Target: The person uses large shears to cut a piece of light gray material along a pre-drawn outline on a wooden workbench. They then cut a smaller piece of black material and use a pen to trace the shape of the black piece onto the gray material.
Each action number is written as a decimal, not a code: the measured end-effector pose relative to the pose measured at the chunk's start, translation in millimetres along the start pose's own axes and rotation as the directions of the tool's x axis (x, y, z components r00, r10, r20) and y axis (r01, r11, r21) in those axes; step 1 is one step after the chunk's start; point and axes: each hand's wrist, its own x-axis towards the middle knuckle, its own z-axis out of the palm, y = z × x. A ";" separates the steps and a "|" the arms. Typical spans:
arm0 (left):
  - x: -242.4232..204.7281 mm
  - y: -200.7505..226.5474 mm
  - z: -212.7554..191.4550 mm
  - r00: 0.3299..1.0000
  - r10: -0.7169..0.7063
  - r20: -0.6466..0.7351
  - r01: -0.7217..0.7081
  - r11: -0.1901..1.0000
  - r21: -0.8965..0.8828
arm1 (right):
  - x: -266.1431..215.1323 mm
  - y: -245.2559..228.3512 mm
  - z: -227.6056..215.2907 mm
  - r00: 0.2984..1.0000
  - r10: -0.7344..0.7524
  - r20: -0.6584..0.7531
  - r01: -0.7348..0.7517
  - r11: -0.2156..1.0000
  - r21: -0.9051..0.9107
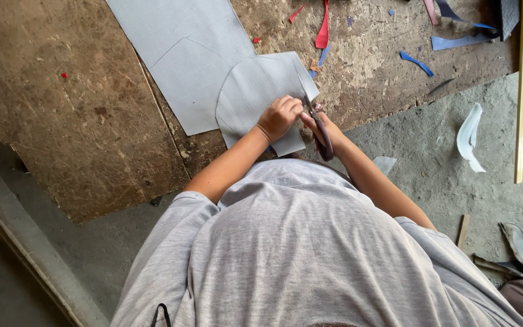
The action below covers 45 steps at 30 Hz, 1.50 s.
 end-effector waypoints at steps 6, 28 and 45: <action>-8.1 11.5 1.7 1.000 0.020 -0.019 -0.021 0.999 -0.035 | 9.3 11.5 -0.2 0.999 -0.038 0.008 0.038 0.998 0.041; -6.5 39.2 -9.7 0.994 0.103 0.036 -0.095 0.979 -0.182 | 76.3 67.8 -17.5 0.999 -0.014 -0.046 0.027 0.952 0.304; -5.8 41.7 -8.2 0.864 -0.178 0.470 0.168 0.984 0.064 | -11.7 40.1 -15.9 0.998 0.068 -0.018 -0.054 0.905 0.423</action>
